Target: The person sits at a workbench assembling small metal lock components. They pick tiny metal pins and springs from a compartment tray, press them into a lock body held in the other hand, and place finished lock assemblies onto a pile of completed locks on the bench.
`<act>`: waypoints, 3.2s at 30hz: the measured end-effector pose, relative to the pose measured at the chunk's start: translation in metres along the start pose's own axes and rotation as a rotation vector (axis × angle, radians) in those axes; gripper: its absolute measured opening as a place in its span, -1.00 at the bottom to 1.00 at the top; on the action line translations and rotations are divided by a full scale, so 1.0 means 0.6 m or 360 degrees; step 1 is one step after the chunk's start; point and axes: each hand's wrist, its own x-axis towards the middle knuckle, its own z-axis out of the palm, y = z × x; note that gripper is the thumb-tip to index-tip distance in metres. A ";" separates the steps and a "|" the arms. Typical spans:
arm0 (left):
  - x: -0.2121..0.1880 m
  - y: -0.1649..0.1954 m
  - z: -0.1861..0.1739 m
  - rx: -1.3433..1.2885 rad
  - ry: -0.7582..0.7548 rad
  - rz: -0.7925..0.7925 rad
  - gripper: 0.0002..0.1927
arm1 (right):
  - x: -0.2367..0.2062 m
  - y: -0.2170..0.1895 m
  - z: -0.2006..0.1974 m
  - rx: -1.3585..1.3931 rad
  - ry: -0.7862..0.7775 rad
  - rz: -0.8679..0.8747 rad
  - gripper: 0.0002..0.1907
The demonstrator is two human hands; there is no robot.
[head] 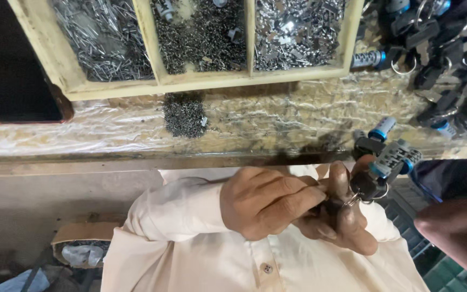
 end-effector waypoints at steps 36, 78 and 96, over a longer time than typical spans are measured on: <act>-0.074 0.060 -0.052 -0.1295 0.0245 -0.0728 -0.70 | 0.204 -0.006 0.192 -0.2325 0.1347 -0.3561 -0.86; -0.073 0.050 -0.054 -0.1226 0.0267 -0.1523 -0.87 | 0.148 -0.015 0.140 -0.1747 -0.0196 -0.1108 -0.85; -0.053 0.051 -0.071 -0.1070 0.0134 -0.1468 -0.90 | 0.176 -0.117 0.164 -0.2105 -0.0620 -0.0898 -0.79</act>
